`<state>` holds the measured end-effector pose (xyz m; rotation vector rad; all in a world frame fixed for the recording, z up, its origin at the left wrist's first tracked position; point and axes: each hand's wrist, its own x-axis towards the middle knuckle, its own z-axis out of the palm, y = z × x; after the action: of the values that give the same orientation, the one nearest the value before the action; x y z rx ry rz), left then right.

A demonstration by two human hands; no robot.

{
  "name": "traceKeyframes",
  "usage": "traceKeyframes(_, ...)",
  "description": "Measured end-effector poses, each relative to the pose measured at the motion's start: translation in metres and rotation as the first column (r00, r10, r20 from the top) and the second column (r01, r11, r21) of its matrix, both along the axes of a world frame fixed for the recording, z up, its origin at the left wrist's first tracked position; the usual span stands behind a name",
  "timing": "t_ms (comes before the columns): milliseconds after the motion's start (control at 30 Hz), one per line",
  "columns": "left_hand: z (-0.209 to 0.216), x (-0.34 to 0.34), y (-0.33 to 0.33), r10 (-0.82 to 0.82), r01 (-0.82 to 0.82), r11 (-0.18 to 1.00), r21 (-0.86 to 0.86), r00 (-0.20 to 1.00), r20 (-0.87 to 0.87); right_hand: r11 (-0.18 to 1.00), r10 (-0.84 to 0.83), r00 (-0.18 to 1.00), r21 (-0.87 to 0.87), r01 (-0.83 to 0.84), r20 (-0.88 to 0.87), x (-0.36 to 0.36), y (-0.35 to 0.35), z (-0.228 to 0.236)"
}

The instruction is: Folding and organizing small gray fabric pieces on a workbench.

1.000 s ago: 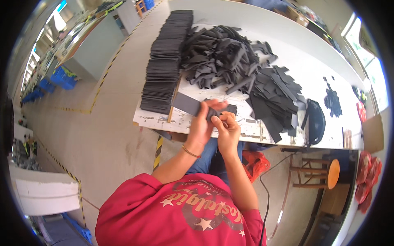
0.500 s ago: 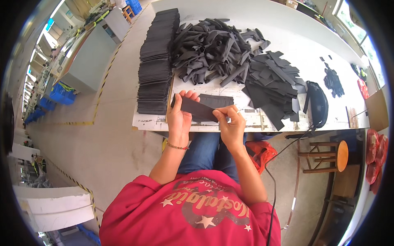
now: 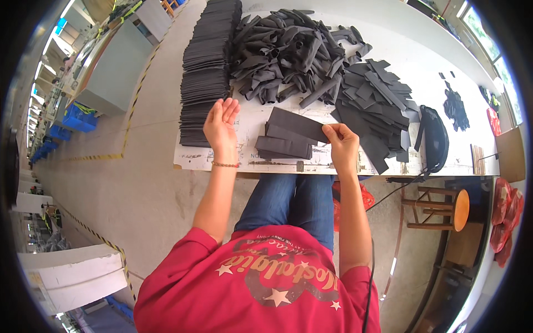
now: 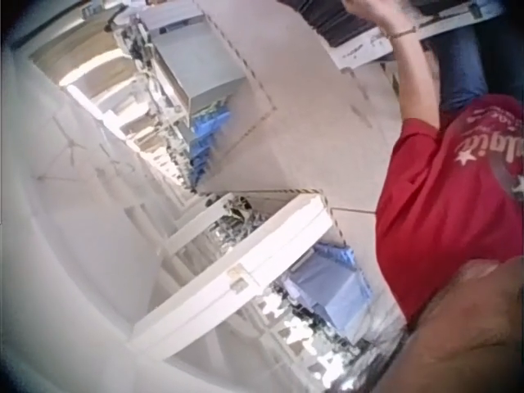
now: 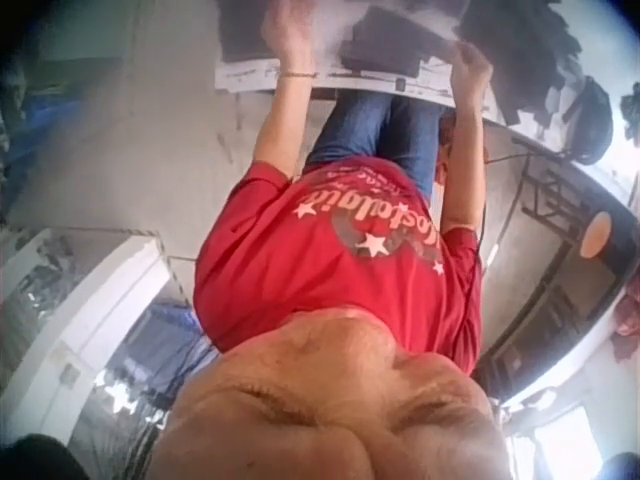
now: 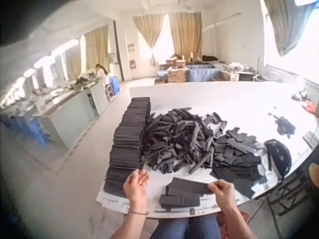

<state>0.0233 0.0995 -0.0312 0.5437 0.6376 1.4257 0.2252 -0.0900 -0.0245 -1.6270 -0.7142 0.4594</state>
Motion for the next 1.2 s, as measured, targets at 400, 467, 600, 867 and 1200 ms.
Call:
traceKeyframes(400,-0.031,0.148,0.034,0.019,0.672,0.63,0.389,0.488,-0.873,0.947,-0.116,0.82,-0.186,0.261,0.561,0.044,-0.012,-0.049)
traceKeyframes(467,-0.052,0.171,0.038,0.125,0.704,0.609,0.365,0.37,-0.921,0.922,-0.149,0.695,-0.155,0.355,0.704,0.064,-0.004,-0.054)
traceKeyframes(600,-0.061,0.191,0.033,0.078,0.754,0.612,0.239,0.243,-0.967,0.738,0.115,0.474,-0.395,0.548,0.873,0.079,0.024,-0.069)
traceKeyframes(867,-0.022,0.126,0.019,-0.64,0.705,0.707,-0.048,0.61,-0.467,0.685,0.468,0.36,-0.589,0.43,0.807,0.056,0.01,-0.081)
traceKeyframes(1200,-0.015,0.057,-0.036,-0.68,0.652,0.705,-0.28,0.733,-0.004,0.988,-0.156,0.917,0.045,0.15,0.368,0.027,-0.039,-0.013)
